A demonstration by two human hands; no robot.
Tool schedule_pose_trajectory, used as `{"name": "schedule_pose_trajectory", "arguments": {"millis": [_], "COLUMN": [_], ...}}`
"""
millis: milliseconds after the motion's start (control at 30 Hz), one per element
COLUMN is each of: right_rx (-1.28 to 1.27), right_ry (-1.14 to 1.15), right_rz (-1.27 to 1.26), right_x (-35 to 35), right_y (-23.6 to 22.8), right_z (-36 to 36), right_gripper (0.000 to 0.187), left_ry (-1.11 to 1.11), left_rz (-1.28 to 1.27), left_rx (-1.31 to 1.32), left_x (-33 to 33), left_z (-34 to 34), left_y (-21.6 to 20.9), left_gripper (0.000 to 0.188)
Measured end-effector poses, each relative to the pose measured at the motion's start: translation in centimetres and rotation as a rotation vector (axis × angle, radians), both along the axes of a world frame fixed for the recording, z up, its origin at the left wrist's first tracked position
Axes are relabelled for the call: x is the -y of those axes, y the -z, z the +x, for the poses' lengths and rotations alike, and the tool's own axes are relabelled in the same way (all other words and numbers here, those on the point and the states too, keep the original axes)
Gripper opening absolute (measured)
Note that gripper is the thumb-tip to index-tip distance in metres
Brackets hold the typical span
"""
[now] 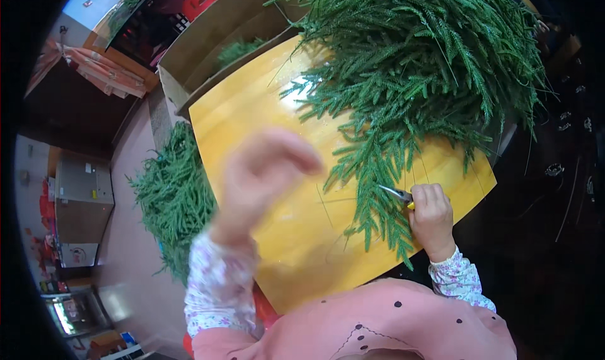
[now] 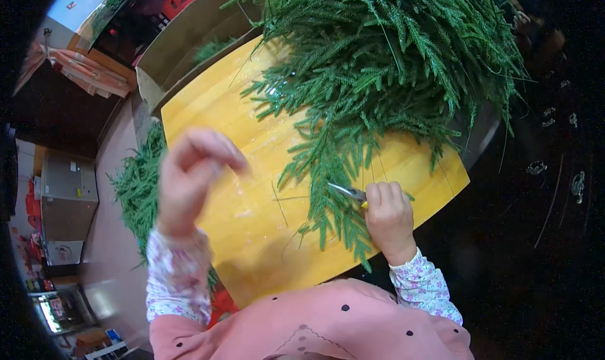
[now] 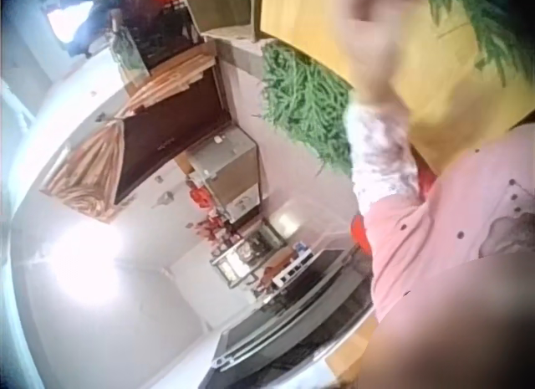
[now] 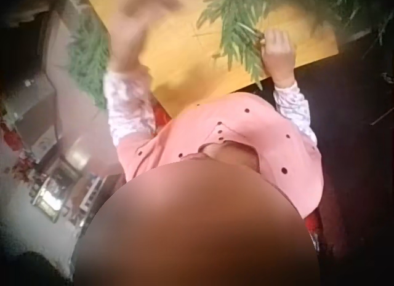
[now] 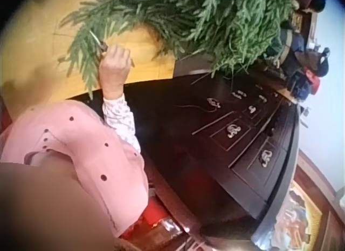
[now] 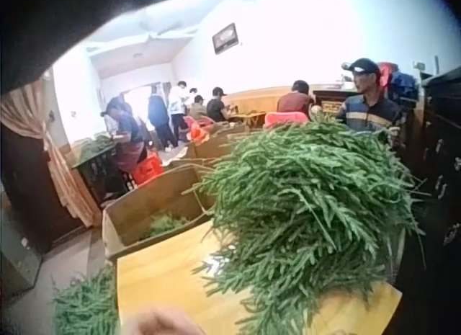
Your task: Assembling and trimming evergreen branches into decorative bundles using pliers for cutting and manipulation.
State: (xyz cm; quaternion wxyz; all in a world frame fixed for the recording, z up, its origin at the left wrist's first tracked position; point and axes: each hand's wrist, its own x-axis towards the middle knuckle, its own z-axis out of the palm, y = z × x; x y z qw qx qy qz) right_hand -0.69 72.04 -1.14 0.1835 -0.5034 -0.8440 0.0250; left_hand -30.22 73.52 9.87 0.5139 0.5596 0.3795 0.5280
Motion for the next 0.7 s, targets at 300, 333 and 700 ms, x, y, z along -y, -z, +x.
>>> {"name": "schedule_pose_trajectory", "arguments": {"millis": [300, 333, 700], "right_rx": [0.062, 0.054, 0.075], "right_ry": [-0.002, -0.017, -0.016], "right_rz": [0.154, 0.184, 0.295], "right_x": [12.3, 13.2, 25.7], "right_y": [1.7, 2.2, 7.3], "right_z": [-0.3, -0.1, 3.3], "right_gripper": [0.035, 0.035, 0.019], "left_ry": [0.771, 0.876, 1.074], "left_rz": [0.172, 0.131, 0.056], "left_rx": [0.825, 0.916, 0.998], "left_x": [25.0, 27.4, 44.3], "left_z": [11.7, 12.9, 17.5], "left_y": [-3.6, -3.1, 1.1], "left_gripper": [0.024, 0.033, 0.022]}}
